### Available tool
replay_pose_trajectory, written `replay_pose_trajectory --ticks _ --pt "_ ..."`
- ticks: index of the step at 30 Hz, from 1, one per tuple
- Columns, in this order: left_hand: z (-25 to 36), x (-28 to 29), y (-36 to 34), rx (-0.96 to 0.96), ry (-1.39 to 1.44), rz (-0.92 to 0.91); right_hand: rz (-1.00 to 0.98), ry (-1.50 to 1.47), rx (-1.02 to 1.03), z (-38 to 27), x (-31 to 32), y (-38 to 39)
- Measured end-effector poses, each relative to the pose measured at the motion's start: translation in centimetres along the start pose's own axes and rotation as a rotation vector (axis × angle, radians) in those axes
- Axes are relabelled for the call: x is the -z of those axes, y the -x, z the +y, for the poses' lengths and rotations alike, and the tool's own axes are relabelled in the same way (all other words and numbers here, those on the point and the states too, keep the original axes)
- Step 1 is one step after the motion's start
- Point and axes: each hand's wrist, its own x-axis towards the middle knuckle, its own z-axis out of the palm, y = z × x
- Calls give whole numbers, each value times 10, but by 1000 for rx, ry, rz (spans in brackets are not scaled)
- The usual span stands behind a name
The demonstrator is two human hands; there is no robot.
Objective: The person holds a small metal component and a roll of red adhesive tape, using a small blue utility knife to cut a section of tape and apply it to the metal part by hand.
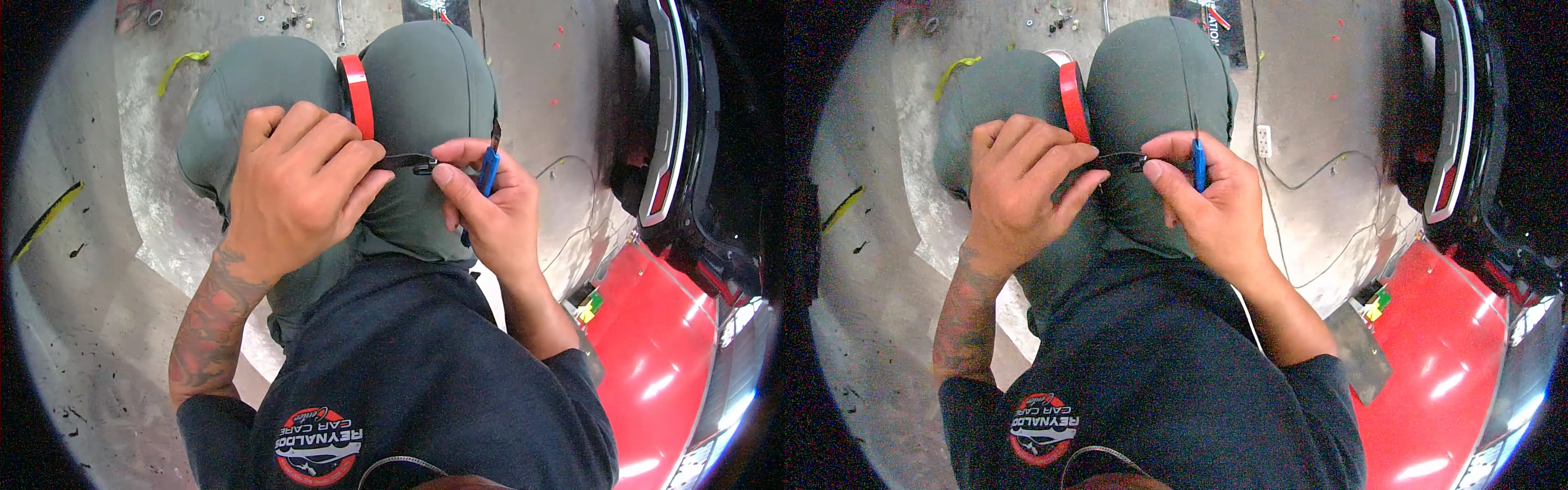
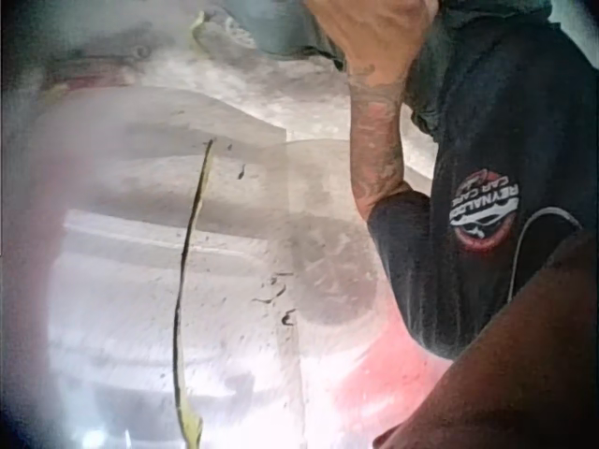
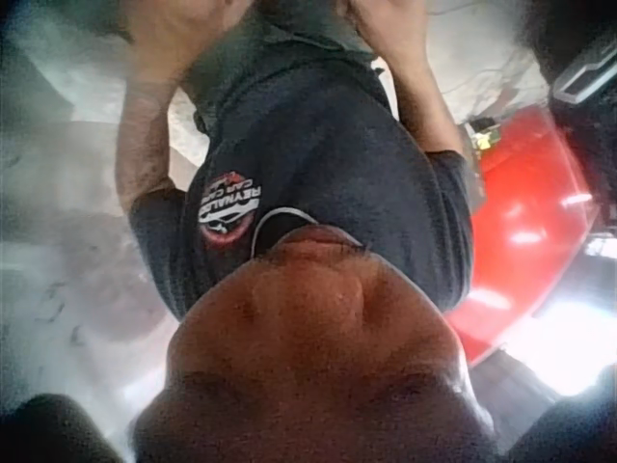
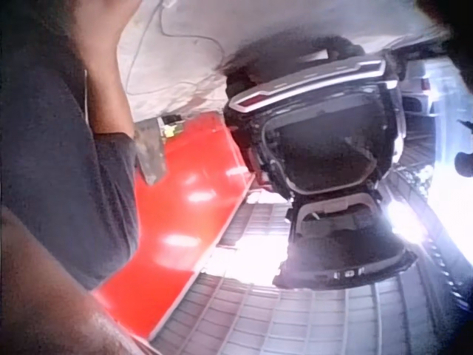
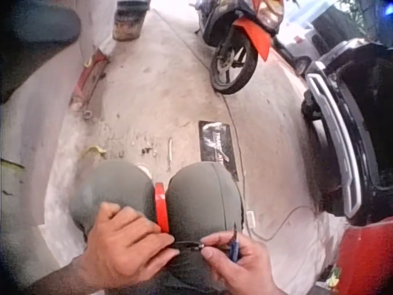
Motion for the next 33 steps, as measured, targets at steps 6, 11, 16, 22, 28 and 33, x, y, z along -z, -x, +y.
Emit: replay_pose_trajectory --ticks 6,11,16,22,28,33 --pt "7 4 -7 36 29 7 17 -17 68 9 -3 -7" --pt "14 -5 -14 43 77 -12 69 -99 101 12 -5 -5" --pt "12 -15 -9 -95 42 76 83 -199 107 11 -6 0" --pt "11 -16 -3 -140 -16 95 -1 -234 48 8 -2 -2" --pt "9 -16 -8 -99 1 111 -43 -226 17 4 -1 -4" --pt "10 -12 -16 16 50 50 -26 66 142 2 0 -12"
